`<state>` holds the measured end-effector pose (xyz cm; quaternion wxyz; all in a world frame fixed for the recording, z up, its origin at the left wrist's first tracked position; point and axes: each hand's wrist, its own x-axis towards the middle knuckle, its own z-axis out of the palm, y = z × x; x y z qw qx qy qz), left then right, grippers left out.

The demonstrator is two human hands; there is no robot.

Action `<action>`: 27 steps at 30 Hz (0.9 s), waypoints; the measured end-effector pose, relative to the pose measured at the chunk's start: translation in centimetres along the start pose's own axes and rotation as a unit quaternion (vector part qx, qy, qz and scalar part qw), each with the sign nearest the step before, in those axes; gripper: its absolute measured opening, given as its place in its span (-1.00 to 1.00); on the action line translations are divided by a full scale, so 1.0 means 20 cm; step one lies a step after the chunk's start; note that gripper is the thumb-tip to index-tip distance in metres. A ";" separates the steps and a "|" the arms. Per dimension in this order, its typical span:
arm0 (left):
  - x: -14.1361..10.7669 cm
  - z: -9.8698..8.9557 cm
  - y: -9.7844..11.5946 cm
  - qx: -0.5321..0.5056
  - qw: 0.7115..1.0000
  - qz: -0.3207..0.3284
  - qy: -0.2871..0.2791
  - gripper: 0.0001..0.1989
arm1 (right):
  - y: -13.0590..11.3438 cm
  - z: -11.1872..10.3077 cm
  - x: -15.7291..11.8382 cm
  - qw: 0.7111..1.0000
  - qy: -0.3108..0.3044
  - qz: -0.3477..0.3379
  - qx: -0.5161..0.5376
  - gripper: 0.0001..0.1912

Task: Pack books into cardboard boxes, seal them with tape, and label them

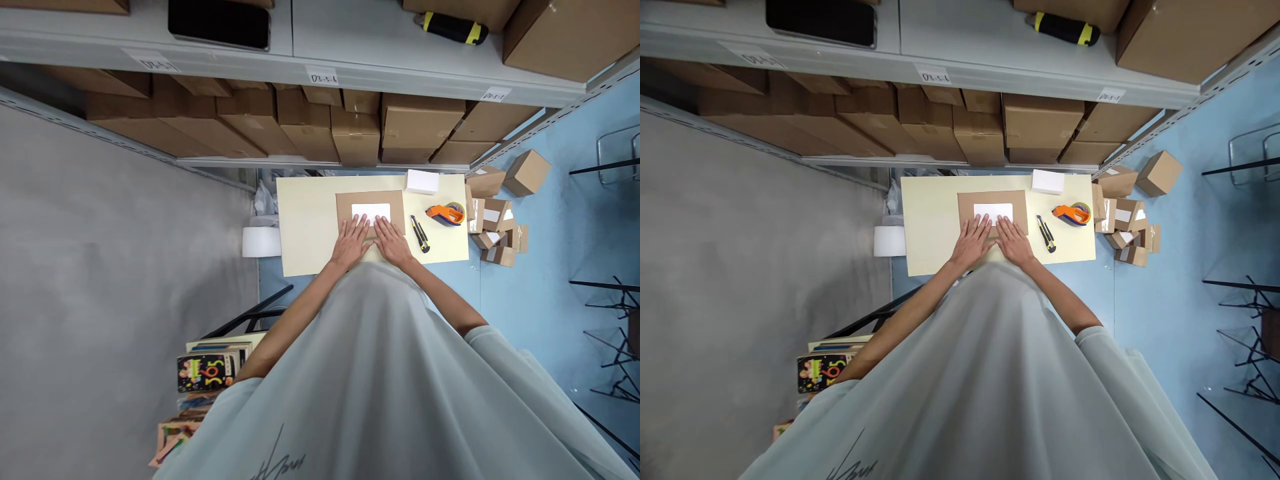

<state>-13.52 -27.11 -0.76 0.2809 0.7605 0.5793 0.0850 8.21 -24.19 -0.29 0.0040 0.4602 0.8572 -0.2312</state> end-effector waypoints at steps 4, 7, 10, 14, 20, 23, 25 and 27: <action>-0.10 0.04 0.00 0.001 1.000 -0.024 -0.002 -0.21 | 0.03 0.01 -0.09 1.000 0.000 0.013 0.006 -0.28; -0.13 0.04 -0.01 0.006 0.998 -0.057 0.015 -0.17 | 0.03 0.02 -0.11 0.999 0.017 0.034 0.013 -0.26; -0.11 0.04 0.00 0.010 0.999 -0.049 0.017 -0.16 | 0.00 0.02 -0.08 0.999 0.019 0.023 0.016 -0.26; -0.09 0.04 0.02 0.010 1.000 -0.016 0.003 -0.20 | -0.03 0.03 -0.06 1.000 0.005 0.011 0.012 -0.27; -0.14 0.04 0.00 0.009 0.999 -0.047 0.013 -0.19 | 0.00 0.03 -0.07 0.999 0.010 0.033 0.008 -0.27; -0.14 0.04 0.01 0.005 0.999 -0.039 0.011 -0.18 | -0.01 0.03 -0.07 0.999 0.003 0.032 0.002 -0.26; -0.11 0.04 0.03 0.000 0.999 -0.032 0.009 -0.19 | -0.02 0.03 -0.05 0.999 0.001 0.032 0.002 -0.26; -0.07 0.03 0.03 -0.005 0.999 -0.031 0.012 -0.18 | -0.03 0.01 -0.01 0.999 0.008 0.038 0.004 -0.26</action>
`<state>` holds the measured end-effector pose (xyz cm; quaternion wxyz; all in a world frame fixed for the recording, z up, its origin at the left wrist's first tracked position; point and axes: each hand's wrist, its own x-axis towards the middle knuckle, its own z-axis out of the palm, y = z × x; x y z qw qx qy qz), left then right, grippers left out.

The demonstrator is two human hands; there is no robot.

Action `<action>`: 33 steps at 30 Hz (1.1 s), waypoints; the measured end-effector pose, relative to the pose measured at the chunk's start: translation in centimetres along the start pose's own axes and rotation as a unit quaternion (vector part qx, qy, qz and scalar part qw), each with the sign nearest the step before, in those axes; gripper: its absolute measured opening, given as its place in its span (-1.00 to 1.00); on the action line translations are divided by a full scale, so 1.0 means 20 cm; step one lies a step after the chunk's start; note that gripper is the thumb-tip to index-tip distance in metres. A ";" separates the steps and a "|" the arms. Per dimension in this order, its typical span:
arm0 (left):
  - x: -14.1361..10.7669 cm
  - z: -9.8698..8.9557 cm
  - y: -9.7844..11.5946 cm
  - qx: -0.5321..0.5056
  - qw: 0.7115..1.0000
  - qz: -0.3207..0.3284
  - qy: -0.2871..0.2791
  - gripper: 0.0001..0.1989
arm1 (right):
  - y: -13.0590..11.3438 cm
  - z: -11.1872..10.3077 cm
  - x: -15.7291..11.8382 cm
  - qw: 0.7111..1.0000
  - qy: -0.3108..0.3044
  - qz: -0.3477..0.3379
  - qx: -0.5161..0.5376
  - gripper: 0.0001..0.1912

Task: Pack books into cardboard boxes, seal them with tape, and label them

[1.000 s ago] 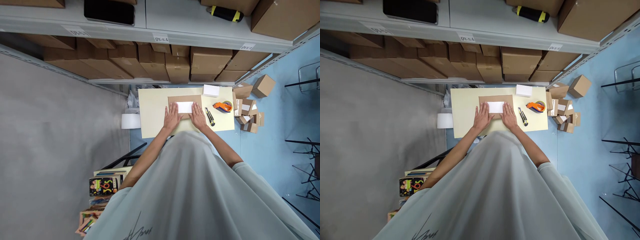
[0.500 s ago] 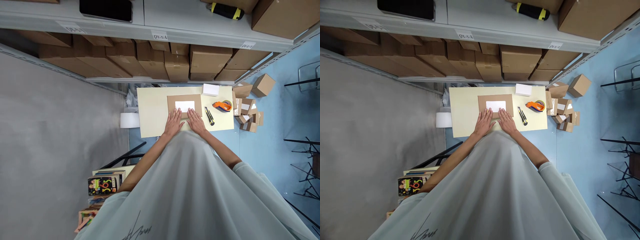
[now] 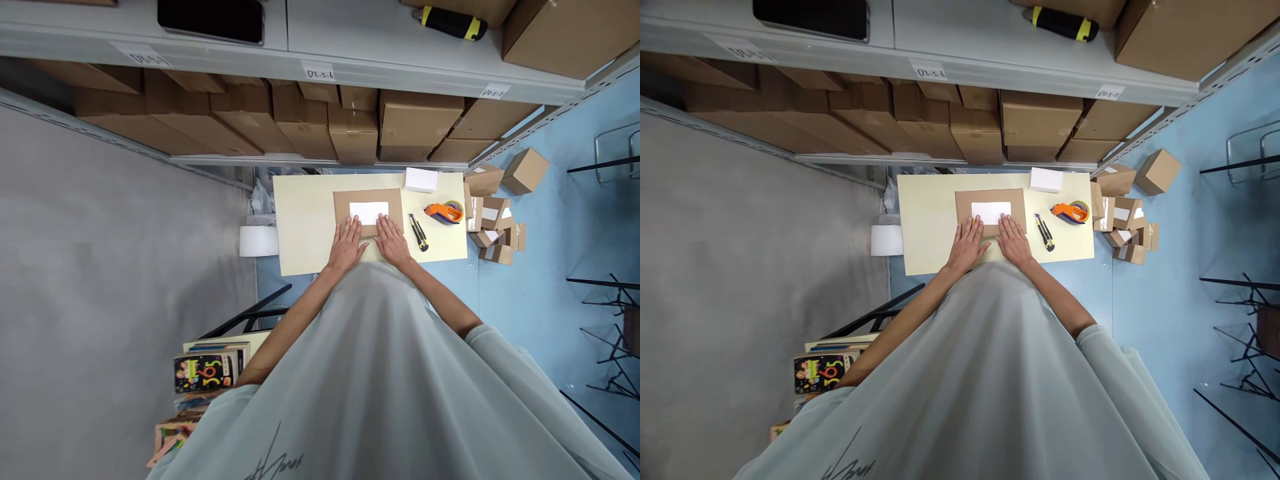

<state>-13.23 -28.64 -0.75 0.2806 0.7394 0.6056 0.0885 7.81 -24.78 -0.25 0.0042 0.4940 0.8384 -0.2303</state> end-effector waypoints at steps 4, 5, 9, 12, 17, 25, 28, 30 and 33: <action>0.14 -0.04 -0.03 -0.008 1.000 -0.010 0.013 -0.16 | -0.01 -0.04 0.13 1.000 0.004 0.018 -0.014 -0.25; 0.17 -0.05 -0.04 -0.009 1.000 -0.016 0.015 -0.16 | -0.01 -0.05 0.17 1.000 -0.001 0.022 -0.019 -0.25; 0.26 -0.07 -0.06 -0.009 0.999 -0.037 0.022 -0.13 | 0.01 -0.07 0.26 0.999 -0.006 0.028 -0.019 -0.25; 0.24 -0.07 -0.07 -0.015 0.998 -0.055 0.036 -0.11 | 0.05 -0.06 0.23 0.999 0.015 0.032 -0.006 -0.27; 0.09 -0.05 -0.17 -0.076 0.986 -0.134 0.062 0.01 | 0.22 -0.03 0.07 0.990 0.071 0.111 0.043 -0.18; -0.02 -0.04 -0.26 -0.273 0.944 -0.185 -0.004 -0.08 | 0.31 0.01 -0.06 0.953 0.025 0.142 0.268 0.11; -0.02 -0.12 -0.22 -0.277 0.938 -0.207 0.014 -0.24 | 0.25 -0.05 -0.05 0.945 0.060 0.156 0.282 -0.04; -0.03 -0.19 -0.20 -0.277 0.935 -0.221 0.034 -0.34 | 0.21 -0.11 -0.05 0.944 0.093 0.176 0.265 -0.16; -0.05 -0.31 -0.17 -0.250 0.933 -0.244 0.084 -0.45 | 0.15 -0.21 -0.04 0.944 0.124 0.217 0.217 -0.24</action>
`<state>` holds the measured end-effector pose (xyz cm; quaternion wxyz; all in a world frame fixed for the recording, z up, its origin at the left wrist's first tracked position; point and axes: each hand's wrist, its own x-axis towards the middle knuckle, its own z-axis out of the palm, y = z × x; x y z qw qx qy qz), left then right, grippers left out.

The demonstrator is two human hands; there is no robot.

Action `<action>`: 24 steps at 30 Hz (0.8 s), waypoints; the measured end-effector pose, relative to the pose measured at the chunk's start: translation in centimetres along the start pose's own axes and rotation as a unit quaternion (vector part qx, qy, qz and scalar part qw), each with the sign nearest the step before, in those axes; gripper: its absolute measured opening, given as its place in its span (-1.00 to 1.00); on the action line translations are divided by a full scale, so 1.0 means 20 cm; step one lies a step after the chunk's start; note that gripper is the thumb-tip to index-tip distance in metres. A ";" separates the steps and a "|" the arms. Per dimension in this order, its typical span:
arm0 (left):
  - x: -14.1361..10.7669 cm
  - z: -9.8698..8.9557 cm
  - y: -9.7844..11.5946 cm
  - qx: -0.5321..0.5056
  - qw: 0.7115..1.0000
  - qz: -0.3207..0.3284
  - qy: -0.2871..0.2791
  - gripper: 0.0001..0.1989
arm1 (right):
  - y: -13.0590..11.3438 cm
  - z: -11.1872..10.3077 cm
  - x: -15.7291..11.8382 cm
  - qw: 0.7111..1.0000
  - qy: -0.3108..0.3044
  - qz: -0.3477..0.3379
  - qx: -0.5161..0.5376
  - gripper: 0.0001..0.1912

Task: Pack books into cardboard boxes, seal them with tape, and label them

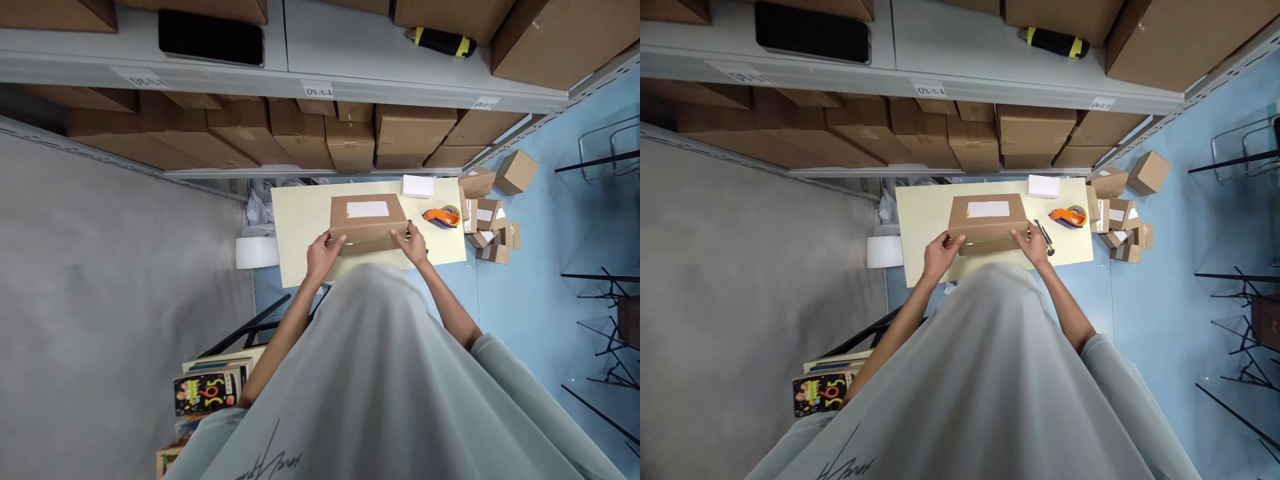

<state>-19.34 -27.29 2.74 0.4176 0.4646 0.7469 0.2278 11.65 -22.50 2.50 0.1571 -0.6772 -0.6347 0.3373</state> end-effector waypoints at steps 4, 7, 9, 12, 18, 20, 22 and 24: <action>0.02 -0.06 0.04 0.069 0.997 -0.032 0.031 -0.49 | -0.08 -0.01 0.02 0.998 -0.011 0.022 -0.058 -0.25; 0.07 -0.05 0.03 0.108 0.992 -0.059 0.003 -0.49 | -0.10 0.03 0.05 0.993 -0.043 0.050 -0.095 -0.26; 0.11 -0.05 0.02 0.122 0.990 -0.068 -0.004 -0.50 | -0.12 0.06 0.08 0.989 -0.049 0.068 -0.118 -0.28; 0.16 -0.04 0.02 0.128 0.989 -0.071 -0.009 -0.49 | -0.15 0.07 0.12 0.986 -0.049 0.080 -0.137 -0.31; 0.15 0.05 0.02 0.092 0.993 -0.071 -0.014 -0.36 | -0.15 0.09 0.12 0.988 -0.028 0.081 -0.129 -0.28; 0.13 0.09 0.01 0.050 0.995 -0.089 -0.004 -0.27 | -0.14 0.11 0.11 0.989 -0.020 0.090 -0.120 -0.27; 0.13 0.13 -0.01 0.003 0.995 -0.104 0.005 -0.29 | -0.13 0.13 0.10 0.989 -0.014 0.094 -0.114 -0.27; 0.15 0.14 -0.03 -0.032 0.993 -0.110 0.005 -0.33 | -0.13 0.14 0.10 0.989 -0.012 0.096 -0.115 -0.26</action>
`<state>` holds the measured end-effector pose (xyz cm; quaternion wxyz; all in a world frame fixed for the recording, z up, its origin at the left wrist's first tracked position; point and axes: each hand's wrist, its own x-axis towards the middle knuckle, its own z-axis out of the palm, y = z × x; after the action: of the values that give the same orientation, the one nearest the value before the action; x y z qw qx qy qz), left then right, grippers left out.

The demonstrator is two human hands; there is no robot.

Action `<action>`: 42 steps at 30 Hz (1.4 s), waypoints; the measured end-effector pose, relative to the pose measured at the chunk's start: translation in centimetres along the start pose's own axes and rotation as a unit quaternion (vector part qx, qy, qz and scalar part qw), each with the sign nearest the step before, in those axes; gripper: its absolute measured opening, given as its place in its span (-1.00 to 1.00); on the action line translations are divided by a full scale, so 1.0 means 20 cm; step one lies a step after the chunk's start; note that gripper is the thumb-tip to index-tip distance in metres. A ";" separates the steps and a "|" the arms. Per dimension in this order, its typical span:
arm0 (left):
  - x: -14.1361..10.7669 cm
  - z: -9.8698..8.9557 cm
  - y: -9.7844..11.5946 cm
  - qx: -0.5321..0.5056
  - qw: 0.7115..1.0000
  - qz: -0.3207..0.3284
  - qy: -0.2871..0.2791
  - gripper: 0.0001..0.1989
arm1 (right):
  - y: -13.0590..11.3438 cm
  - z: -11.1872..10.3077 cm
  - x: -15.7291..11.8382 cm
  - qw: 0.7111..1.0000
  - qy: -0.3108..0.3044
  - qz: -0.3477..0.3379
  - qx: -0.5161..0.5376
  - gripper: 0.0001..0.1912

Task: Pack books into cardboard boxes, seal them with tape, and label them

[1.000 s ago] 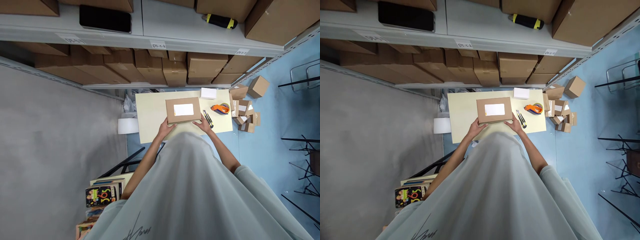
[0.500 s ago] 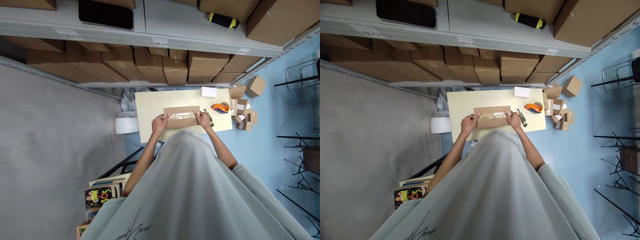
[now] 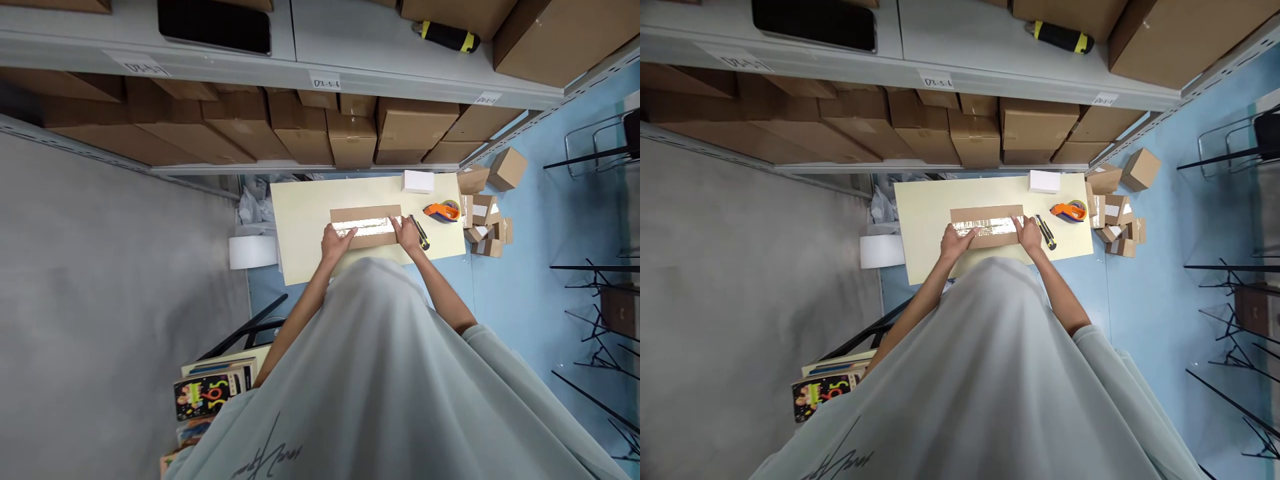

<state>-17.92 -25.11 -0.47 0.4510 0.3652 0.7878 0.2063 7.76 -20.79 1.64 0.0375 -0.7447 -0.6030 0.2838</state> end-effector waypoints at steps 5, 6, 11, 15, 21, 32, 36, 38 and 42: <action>0.06 -0.01 -0.04 -0.046 0.998 0.029 -0.021 -0.37 | -0.01 0.01 0.00 1.000 -0.013 0.015 -0.001 -0.27; 0.06 -0.01 -0.05 -0.052 0.998 0.035 -0.026 -0.38 | -0.01 0.01 0.00 1.000 -0.012 0.017 0.002 -0.27; 0.04 -0.06 -0.10 -0.082 0.990 0.107 -0.027 -0.40 | 0.06 -0.02 -0.06 0.997 -0.014 -0.033 0.068 -0.26; 0.02 -0.12 -0.21 -0.032 0.982 0.186 0.013 -0.33 | 0.16 -0.01 -0.18 0.976 -0.035 -0.081 0.202 -0.24; -0.01 -0.12 -0.34 -0.036 0.989 0.127 -0.067 -0.17 | 0.27 0.08 -0.23 0.952 -0.071 -0.053 0.292 -0.20; -0.04 -0.09 -0.22 -0.149 0.981 0.088 -0.083 -0.15 | 0.14 0.08 -0.11 0.945 -0.123 -0.022 0.301 -0.26; -0.08 -0.18 -0.16 -0.155 0.975 0.140 -0.072 -0.24 | 0.11 0.01 -0.22 0.930 -0.096 -0.043 0.353 -0.20; -0.10 -0.22 -0.13 -0.159 0.971 0.164 -0.073 -0.24 | 0.10 -0.03 -0.30 0.921 -0.083 -0.045 0.378 -0.16; -0.12 -0.22 -0.09 -0.159 0.963 0.189 -0.105 -0.20 | 0.09 -0.09 -0.45 0.911 -0.054 -0.029 0.409 -0.06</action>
<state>-21.75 -28.12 1.90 0.5361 0.4509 0.6095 0.3712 9.05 -29.01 5.77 0.3143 -0.6301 -0.4564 0.5439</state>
